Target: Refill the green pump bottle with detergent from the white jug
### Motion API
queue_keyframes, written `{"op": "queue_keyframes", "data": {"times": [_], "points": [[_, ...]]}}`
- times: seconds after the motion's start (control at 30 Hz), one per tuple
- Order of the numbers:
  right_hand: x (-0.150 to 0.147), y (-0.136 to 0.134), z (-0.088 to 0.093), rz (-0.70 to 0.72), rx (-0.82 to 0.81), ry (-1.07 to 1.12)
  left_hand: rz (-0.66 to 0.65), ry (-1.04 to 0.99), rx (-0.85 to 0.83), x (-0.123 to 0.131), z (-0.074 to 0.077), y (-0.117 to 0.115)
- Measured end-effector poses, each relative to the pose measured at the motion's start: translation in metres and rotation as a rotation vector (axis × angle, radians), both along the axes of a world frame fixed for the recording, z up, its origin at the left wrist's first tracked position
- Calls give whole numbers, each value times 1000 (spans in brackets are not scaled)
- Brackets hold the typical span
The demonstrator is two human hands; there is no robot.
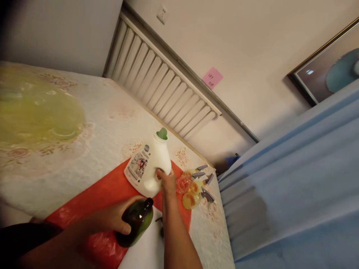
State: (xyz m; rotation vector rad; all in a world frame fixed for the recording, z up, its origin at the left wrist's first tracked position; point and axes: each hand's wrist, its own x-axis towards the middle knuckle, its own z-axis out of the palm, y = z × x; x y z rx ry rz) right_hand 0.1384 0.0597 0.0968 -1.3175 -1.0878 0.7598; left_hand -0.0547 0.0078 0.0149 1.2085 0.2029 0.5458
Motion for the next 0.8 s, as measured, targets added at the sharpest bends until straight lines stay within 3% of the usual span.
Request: {"op": "queue_keyframes", "data": {"times": [0.17, 0.3, 0.43, 0.57, 0.67, 0.8], "points": [[-5, 21, 43, -64, 53, -53, 51, 73, 39, -3, 5, 2], [9, 11, 85, -104, 84, -149, 82, 129, 71, -7, 22, 1], [31, -22, 120, -166, 86, -279, 135, 182, 135, -4, 36, 1], [51, -68, 147, -209, 21, -488, 219, 181, 185, 5, 34, 4], [61, -102, 161, -229, -124, -725, 268, 176, 209, 13, 28, 8], [73, -141, 169, -206, -256, -826, 321, 191, 238, 19, 25, 13]]}}
